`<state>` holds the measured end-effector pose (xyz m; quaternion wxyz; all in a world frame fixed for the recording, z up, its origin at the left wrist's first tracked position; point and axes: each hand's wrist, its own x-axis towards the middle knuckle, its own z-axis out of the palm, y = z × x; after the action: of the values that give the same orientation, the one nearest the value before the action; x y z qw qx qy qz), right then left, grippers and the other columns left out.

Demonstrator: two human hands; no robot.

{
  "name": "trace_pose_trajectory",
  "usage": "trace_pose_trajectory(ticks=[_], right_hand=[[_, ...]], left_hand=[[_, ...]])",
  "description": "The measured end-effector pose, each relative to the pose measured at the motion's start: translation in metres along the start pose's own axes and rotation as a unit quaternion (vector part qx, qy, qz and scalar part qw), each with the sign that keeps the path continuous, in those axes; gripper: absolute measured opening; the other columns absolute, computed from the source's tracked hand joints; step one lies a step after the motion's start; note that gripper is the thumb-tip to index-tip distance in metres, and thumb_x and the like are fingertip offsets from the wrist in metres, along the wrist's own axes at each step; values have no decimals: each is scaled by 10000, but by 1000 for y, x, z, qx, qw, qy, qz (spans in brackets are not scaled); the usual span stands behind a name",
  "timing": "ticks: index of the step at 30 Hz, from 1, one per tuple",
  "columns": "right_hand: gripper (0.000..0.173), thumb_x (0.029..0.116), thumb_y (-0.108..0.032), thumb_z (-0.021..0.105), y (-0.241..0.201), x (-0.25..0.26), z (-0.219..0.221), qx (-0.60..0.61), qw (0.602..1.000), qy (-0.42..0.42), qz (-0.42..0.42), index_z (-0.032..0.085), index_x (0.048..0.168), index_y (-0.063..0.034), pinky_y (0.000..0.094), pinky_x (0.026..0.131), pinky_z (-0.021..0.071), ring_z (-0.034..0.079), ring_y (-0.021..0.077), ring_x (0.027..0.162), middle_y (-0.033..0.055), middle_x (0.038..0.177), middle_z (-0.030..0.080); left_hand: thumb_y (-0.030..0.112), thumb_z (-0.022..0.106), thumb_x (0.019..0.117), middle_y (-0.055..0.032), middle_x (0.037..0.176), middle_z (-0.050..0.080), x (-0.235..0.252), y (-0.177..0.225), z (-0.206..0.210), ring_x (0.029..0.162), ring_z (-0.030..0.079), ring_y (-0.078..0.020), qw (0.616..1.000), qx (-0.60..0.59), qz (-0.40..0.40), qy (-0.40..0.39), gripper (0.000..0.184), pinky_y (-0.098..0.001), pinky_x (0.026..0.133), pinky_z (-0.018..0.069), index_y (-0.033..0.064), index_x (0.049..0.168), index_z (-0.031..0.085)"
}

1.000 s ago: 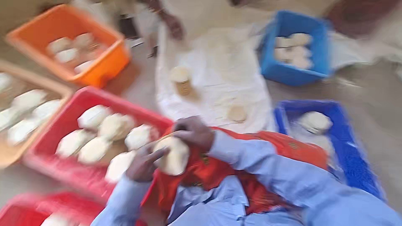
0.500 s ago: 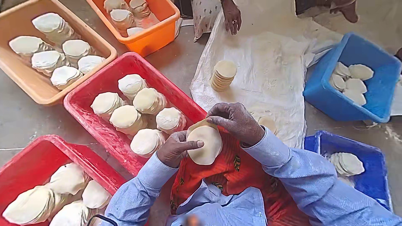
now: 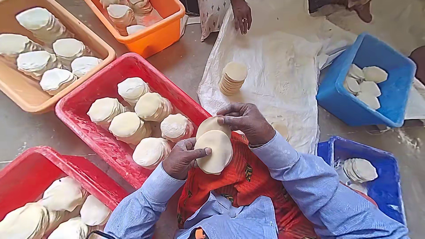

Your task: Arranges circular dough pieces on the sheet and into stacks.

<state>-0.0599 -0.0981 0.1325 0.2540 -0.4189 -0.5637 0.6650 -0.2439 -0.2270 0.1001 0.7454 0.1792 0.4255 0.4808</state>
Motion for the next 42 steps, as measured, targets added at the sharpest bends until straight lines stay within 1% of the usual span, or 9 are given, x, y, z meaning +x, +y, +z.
trace_pose_trajectory(ticks=[5, 11, 15, 21, 26, 30, 36, 40, 42], right_hand=[[147, 889, 42, 724, -14, 4, -22, -35, 991, 73, -107, 694, 1014, -30, 262, 686, 637, 729, 73, 739, -3, 862, 754], [174, 878, 72, 706, -59, -29, -19, -104, 974, 10, -200, 682, 1014, -33, 219, 722, 635, 732, 54, 770, -13, 877, 755], [172, 881, 108, 675, -69, -51, 4, -25, 983, -54, -176, 689, 1014, 0, 225, 733, 634, 728, 73, 780, 30, 881, 754], [225, 909, 16, 711, 16, -26, 10, -76, 993, -42, -77, 705, 1134, 10, 253, 676, 611, 724, 102, 765, 86, 915, 765], [293, 881, 5, 735, 11, -33, 7, -151, 984, -45, -81, 697, 1167, -45, 238, 540, 557, 660, 93, 648, 45, 1003, 748], [453, 828, -135, 829, 4, -44, 3, -321, 941, -11, -105, 677, 1254, -110, 301, 569, 563, 639, 100, 626, 20, 1096, 731], [476, 919, -258, 769, -22, -58, -132, -479, 861, 150, -79, 635, 1323, -45, 471, 802, 607, 722, 294, 951, 194, 1262, 660], [398, 973, -238, 712, -14, -87, -243, -533, 819, 205, 65, 652, 1291, -6, 588, 976, 509, 682, 387, 1078, 217, 1242, 682], [357, 974, -220, 709, 16, -97, -279, -488, 831, 241, 115, 680, 1237, 20, 618, 1001, 494, 681, 405, 1082, 235, 1184, 699]], left_hand=[[-56, 612, 943, -137, 952, 745, 1, -1, 0, 838, 748, -197, 1000, -1, -5, 9, 182, -353, 769, 642, -51, 1121, 647], [66, 444, 1057, -119, 957, 739, 2, 0, 0, 853, 741, -180, 999, -33, -2, 13, 230, -341, 778, 632, -11, 1147, 642], [331, 370, 1108, -114, 1019, 739, 3, -1, -4, 915, 742, -190, 997, -76, 12, 1, 404, -359, 789, 634, 43, 1188, 641], [448, 221, 1115, -183, 1041, 727, 5, -2, -5, 919, 744, -254, 996, -88, -6, 0, 612, -395, 762, 640, -5, 1189, 627], [413, 375, 1101, -175, 1081, 719, 5, -3, -6, 962, 736, -247, 996, -88, -4, -3, 497, -400, 810, 633, 3, 1238, 621], [118, 547, 1043, -142, 993, 742, 4, 0, 1, 870, 748, -207, 999, -28, -17, 24, 207, -359, 770, 641, 10, 1186, 650], [-20, 649, 902, -28, 911, 753, 12, 30, 26, 791, 727, -105, 958, 252, 132, 25, 205, -286, 728, 633, 45, 1091, 698], [258, 687, 908, 51, 836, 726, 65, 69, 79, 743, 705, -53, 809, 540, 223, -63, 137, -278, 656, 608, 168, 1005, 721], [215, 696, 922, 9, 825, 707, 106, 67, 117, 744, 689, -88, 772, 589, 218, -91, 90, -326, 683, 589, 137, 961, 718]])
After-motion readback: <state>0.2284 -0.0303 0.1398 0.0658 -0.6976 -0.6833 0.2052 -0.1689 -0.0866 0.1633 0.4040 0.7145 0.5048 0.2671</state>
